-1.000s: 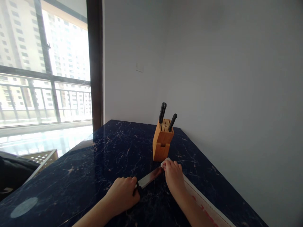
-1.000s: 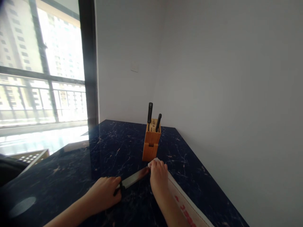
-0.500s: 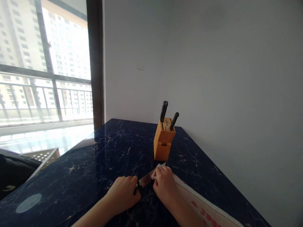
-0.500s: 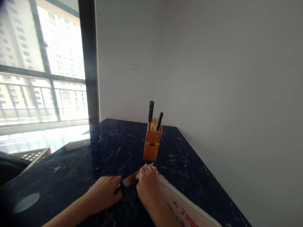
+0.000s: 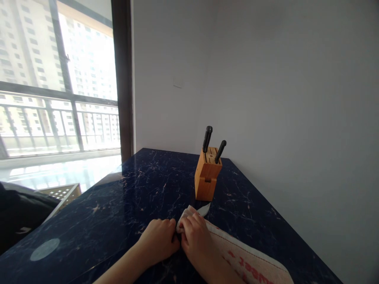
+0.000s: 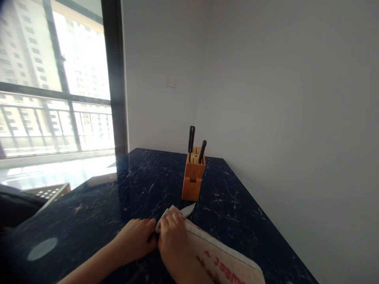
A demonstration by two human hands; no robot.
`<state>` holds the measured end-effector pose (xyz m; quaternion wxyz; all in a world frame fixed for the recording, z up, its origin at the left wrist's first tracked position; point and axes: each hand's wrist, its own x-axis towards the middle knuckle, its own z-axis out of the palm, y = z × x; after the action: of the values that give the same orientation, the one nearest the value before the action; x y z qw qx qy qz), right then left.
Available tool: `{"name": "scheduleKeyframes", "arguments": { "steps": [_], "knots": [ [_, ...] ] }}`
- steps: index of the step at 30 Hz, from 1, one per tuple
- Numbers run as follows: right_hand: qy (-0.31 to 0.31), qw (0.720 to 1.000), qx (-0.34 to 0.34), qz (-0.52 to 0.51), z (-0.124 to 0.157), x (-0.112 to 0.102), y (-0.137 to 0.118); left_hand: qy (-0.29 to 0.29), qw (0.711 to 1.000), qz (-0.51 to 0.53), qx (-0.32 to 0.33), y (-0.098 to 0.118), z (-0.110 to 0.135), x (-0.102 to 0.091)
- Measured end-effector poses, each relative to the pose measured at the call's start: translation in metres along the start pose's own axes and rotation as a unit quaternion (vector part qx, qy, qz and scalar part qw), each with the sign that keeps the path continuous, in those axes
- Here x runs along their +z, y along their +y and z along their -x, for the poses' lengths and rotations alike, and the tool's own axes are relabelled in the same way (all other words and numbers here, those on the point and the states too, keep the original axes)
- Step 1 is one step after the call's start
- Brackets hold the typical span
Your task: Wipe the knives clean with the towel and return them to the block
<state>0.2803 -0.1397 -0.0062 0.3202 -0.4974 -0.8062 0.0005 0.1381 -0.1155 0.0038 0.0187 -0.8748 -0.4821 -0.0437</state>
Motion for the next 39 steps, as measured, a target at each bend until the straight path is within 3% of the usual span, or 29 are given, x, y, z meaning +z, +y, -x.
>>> {"name": "scheduleKeyframes", "arguments": {
  "steps": [11, 19, 26, 33, 39],
  "knots": [
    [-0.009, 0.998, 0.041, 0.053, -0.003, -0.003, 0.009, 0.0, 1.0, 0.001, 0.007, -0.004, 0.001, 0.001],
    [0.028, 0.967, 0.131, 0.216, -0.012, -0.019, 0.058, -0.013, 1.0, 0.005, -0.004, -0.003, 0.002, -0.005],
    [0.066, 0.952, 0.173, 0.245, -0.005, -0.03, 0.084, -0.022, 0.999, 0.021, -0.014, -0.003, 0.006, -0.012],
    [0.131, 0.949, 0.192, 0.213, -0.007, -0.035, 0.089, 0.033, 0.999, 0.017, -0.024, -0.021, 0.005, -0.026],
    [0.139, 0.955, 0.186, 0.185, -0.006, -0.03, 0.092, 0.085, 0.987, 0.136, -0.032, -0.033, -0.001, -0.023]
  ]
}}
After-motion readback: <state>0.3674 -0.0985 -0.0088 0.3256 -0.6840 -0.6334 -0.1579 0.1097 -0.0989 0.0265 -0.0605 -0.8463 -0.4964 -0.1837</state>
